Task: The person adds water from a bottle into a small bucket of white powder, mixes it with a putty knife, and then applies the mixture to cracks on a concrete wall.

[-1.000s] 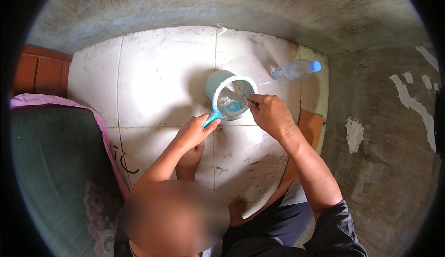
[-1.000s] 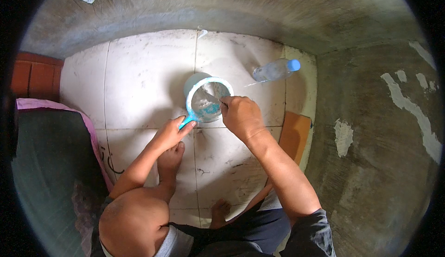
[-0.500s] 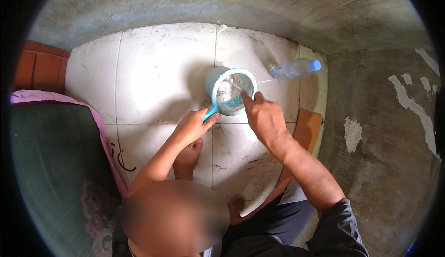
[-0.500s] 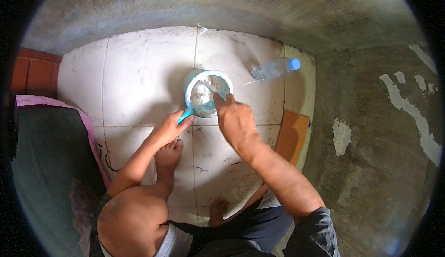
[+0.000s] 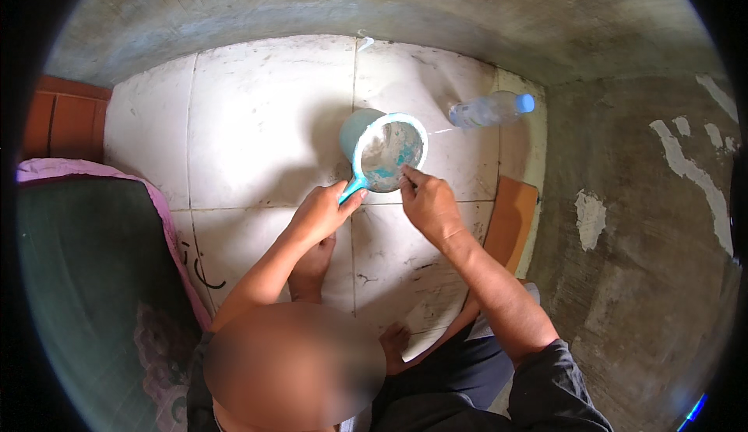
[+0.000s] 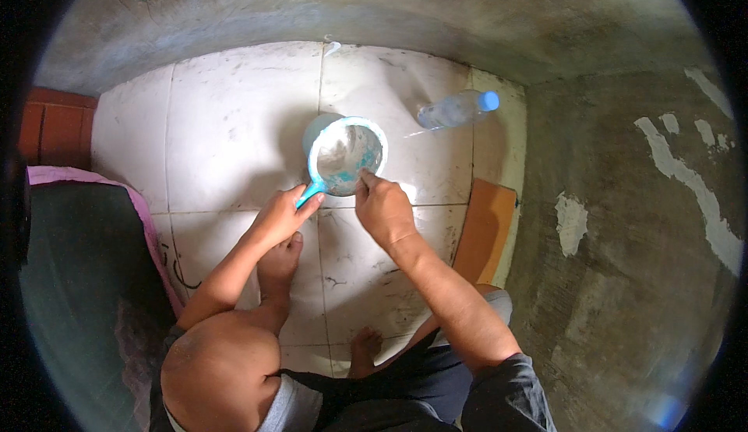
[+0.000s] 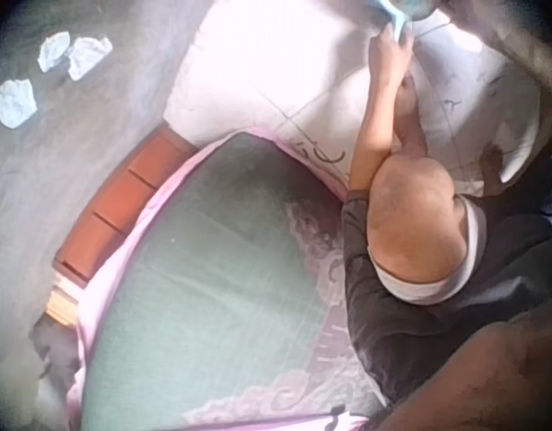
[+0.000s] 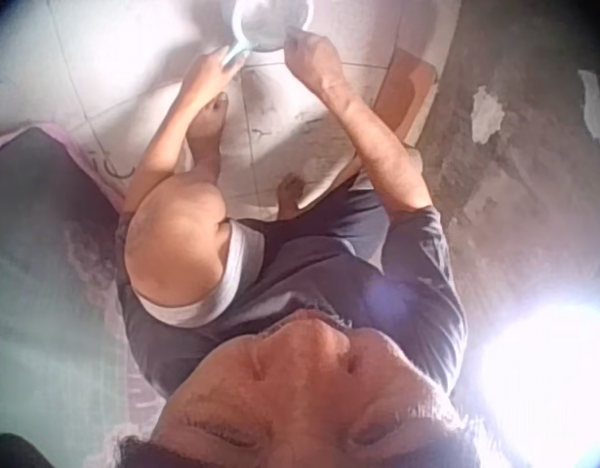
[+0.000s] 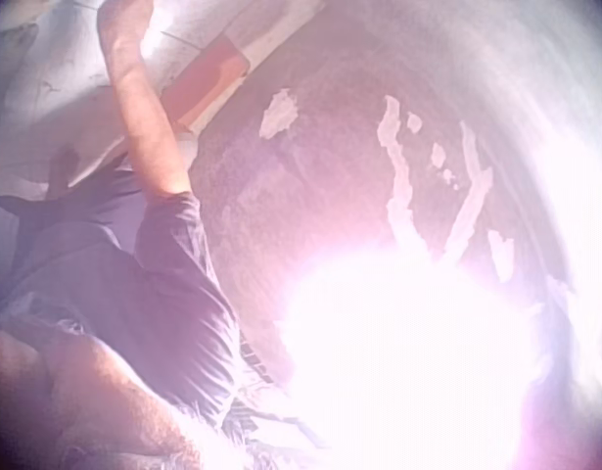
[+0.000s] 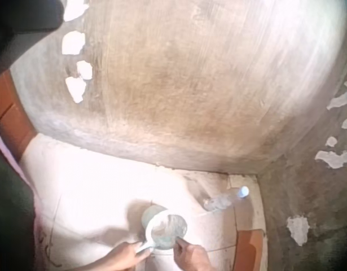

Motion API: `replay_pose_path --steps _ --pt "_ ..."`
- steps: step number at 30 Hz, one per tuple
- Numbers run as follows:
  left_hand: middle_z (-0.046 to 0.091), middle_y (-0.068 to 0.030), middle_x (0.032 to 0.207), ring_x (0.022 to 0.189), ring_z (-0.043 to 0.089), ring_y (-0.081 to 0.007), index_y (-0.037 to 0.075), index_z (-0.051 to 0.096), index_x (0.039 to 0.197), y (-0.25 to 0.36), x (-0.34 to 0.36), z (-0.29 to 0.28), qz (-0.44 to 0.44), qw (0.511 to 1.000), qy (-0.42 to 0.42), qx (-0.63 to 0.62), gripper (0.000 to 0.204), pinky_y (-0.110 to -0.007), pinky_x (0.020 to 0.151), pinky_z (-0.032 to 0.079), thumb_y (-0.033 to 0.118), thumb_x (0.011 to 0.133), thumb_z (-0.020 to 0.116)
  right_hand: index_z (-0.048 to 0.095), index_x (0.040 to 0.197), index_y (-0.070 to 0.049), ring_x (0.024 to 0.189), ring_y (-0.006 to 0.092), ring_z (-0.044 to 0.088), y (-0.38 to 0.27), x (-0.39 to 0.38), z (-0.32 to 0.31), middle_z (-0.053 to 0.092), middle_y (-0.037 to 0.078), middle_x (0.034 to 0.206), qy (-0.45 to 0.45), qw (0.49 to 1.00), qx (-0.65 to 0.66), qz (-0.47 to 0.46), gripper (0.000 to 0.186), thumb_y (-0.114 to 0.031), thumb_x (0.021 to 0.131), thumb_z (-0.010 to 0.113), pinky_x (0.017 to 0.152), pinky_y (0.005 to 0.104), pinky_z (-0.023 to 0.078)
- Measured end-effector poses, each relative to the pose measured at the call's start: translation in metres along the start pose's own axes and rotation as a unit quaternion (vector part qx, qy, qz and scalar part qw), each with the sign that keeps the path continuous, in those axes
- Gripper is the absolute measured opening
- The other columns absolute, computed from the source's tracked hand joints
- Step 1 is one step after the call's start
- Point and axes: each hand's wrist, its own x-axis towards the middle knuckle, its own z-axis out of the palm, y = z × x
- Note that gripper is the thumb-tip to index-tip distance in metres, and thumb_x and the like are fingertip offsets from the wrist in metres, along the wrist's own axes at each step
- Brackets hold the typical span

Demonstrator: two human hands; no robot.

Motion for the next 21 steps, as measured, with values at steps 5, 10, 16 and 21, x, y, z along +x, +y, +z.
replay_pose_path --steps 5,10,16,21 --pt "0.064 -0.0238 0.068 0.065 0.064 -0.0434 0.001 0.063 0.089 -0.009 0.000 0.006 0.004 1.000 0.004 -0.005 0.047 -0.050 0.062 0.050 0.047 0.099 0.065 0.072 0.121 -0.004 0.073 0.0371 0.071 -0.018 0.007 -0.022 0.072 0.022 0.089 0.022 0.985 -0.151 -0.085 0.030 -0.013 0.094 0.062 0.069 0.0436 0.059" --pt "0.063 -0.0239 0.067 0.062 0.064 -0.0422 0.000 0.063 0.089 -0.012 0.004 0.006 0.019 1.000 0.015 -0.015 0.047 -0.049 0.061 0.049 0.046 0.099 0.065 0.064 0.135 -0.006 0.068 0.0290 0.072 -0.011 0.023 -0.017 0.070 0.016 0.099 0.023 0.936 -0.313 -0.161 0.049 -0.003 0.086 0.061 0.061 0.0373 0.059" --pt "0.061 -0.0216 0.064 0.055 0.059 -0.0363 -0.001 0.062 0.089 -0.018 0.007 0.005 -0.001 0.999 0.017 -0.028 0.047 -0.046 0.057 0.046 0.044 0.099 0.066 0.066 0.132 -0.005 0.067 0.0294 0.071 -0.011 -0.001 0.006 0.070 0.015 0.092 -0.030 0.954 -0.272 -0.123 0.043 -0.008 0.090 0.063 0.060 0.0387 0.059" --pt "0.059 -0.0203 0.062 0.052 0.056 -0.0317 -0.001 0.063 0.090 -0.021 0.003 0.008 -0.003 0.998 0.017 -0.058 0.046 -0.044 0.055 0.045 0.044 0.099 0.066 0.073 0.121 -0.014 0.068 0.0294 0.070 -0.005 0.001 -0.009 0.070 0.012 0.087 0.019 0.976 -0.184 -0.114 0.029 -0.013 0.093 0.065 0.061 0.0408 0.058"
